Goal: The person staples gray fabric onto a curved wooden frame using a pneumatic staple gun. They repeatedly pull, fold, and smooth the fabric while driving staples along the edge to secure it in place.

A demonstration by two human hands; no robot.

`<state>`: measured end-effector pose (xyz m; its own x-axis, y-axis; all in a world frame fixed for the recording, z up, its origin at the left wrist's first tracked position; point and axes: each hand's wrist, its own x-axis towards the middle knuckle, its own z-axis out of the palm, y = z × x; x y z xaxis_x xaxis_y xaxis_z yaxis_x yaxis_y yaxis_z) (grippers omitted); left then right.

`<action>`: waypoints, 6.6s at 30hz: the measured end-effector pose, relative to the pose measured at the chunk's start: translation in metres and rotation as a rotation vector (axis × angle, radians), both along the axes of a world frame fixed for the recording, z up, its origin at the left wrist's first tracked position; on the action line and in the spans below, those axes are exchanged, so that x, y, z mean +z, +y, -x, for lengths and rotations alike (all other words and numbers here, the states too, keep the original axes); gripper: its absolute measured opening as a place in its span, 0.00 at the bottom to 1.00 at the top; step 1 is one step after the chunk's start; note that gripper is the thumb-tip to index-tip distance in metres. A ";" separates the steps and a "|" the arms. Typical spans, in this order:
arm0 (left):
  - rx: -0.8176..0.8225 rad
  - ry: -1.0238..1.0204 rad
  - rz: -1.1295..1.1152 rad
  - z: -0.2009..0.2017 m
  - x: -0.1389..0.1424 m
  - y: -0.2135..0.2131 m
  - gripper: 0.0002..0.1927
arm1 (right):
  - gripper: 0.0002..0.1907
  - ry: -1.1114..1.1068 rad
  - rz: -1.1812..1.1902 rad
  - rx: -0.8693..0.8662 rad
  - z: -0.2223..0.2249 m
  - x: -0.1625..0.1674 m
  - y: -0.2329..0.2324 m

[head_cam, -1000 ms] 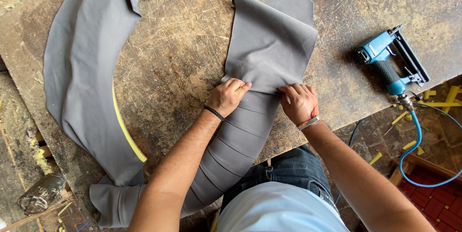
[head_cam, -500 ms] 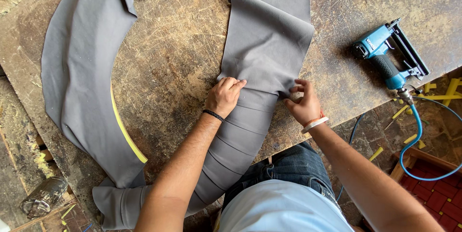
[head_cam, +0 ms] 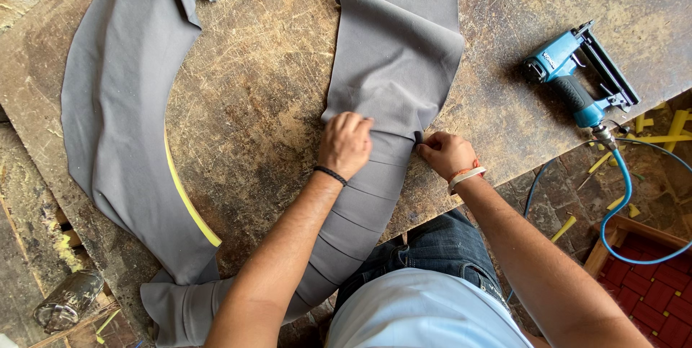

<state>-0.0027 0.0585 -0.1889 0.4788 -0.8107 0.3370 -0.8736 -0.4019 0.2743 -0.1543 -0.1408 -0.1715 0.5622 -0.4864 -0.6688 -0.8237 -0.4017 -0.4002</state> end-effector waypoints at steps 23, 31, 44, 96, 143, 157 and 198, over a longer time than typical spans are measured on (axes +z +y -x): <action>-0.026 0.313 0.073 0.013 0.005 -0.037 0.09 | 0.17 -0.731 -0.745 -0.691 0.010 -0.039 0.017; -0.031 0.343 0.037 0.012 -0.002 -0.036 0.07 | 0.26 -0.395 -0.285 -0.079 -0.011 -0.014 -0.010; -0.074 0.356 0.050 0.015 0.010 -0.032 0.09 | 0.18 -0.825 0.440 0.080 0.019 0.003 0.023; 0.790 1.276 0.398 0.032 -0.047 0.030 0.20 | 0.43 -0.479 0.464 0.926 -0.053 0.014 0.070; 0.564 1.082 0.537 0.045 0.070 -0.152 0.25 | 0.40 -0.807 -0.070 0.379 0.015 0.082 -0.038; 0.640 0.950 0.589 0.048 0.038 -0.182 0.24 | 0.52 -0.933 -0.912 -0.546 -0.005 0.047 -0.062; 0.668 0.996 0.088 0.064 0.042 -0.232 0.13 | 0.17 0.352 -0.254 0.808 -0.102 0.223 -0.198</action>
